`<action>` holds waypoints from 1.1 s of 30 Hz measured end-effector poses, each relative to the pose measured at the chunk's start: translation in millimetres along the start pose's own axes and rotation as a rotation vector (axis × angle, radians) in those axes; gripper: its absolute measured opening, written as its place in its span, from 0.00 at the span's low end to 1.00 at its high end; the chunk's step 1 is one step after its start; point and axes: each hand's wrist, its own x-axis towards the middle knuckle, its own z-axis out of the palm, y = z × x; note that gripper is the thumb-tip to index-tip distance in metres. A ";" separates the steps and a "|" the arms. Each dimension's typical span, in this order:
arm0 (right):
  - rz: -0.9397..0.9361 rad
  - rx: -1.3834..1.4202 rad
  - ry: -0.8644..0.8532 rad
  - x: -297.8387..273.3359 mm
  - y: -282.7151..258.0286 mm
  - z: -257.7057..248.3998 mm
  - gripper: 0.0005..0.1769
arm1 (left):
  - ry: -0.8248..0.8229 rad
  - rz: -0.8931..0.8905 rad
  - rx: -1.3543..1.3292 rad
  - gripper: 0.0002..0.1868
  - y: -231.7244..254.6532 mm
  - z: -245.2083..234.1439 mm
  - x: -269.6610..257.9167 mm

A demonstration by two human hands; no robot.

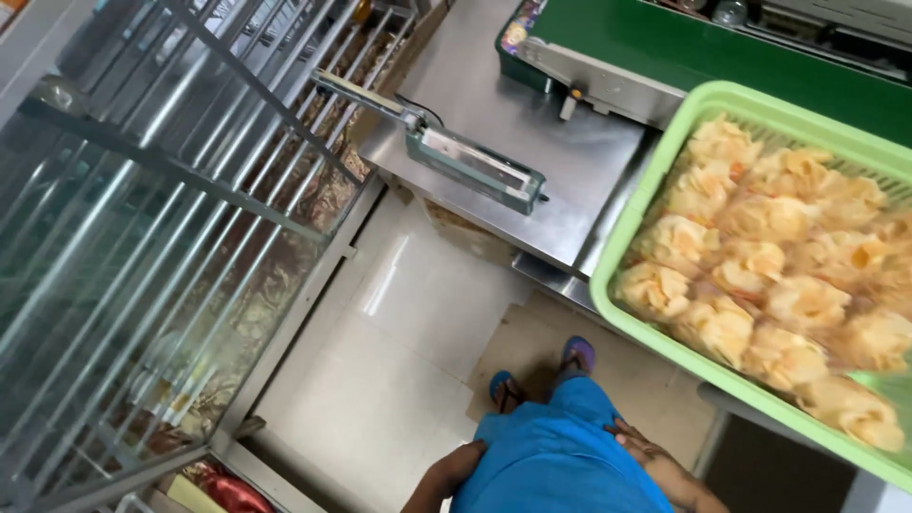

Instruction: The person is filling small plastic bags with snacks and sealing them using a manual heat sealer at a production workstation.

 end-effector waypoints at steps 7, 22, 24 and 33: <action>-0.031 0.042 0.170 -1.6 -164.3 16.9 0.32 | 0.046 -0.051 -0.028 0.42 37.6 -60.3 21.7; -0.171 -0.068 0.157 123.3 -273.0 77.7 0.17 | 0.363 0.384 0.428 0.37 219.0 -205.9 -52.8; -0.216 -0.202 0.175 131.1 -289.2 78.2 0.24 | 0.335 0.440 0.485 0.39 255.1 -230.7 -62.0; -0.233 -0.293 0.539 61.0 -394.0 146.3 0.49 | 0.324 0.938 0.658 0.36 406.8 -317.3 -109.3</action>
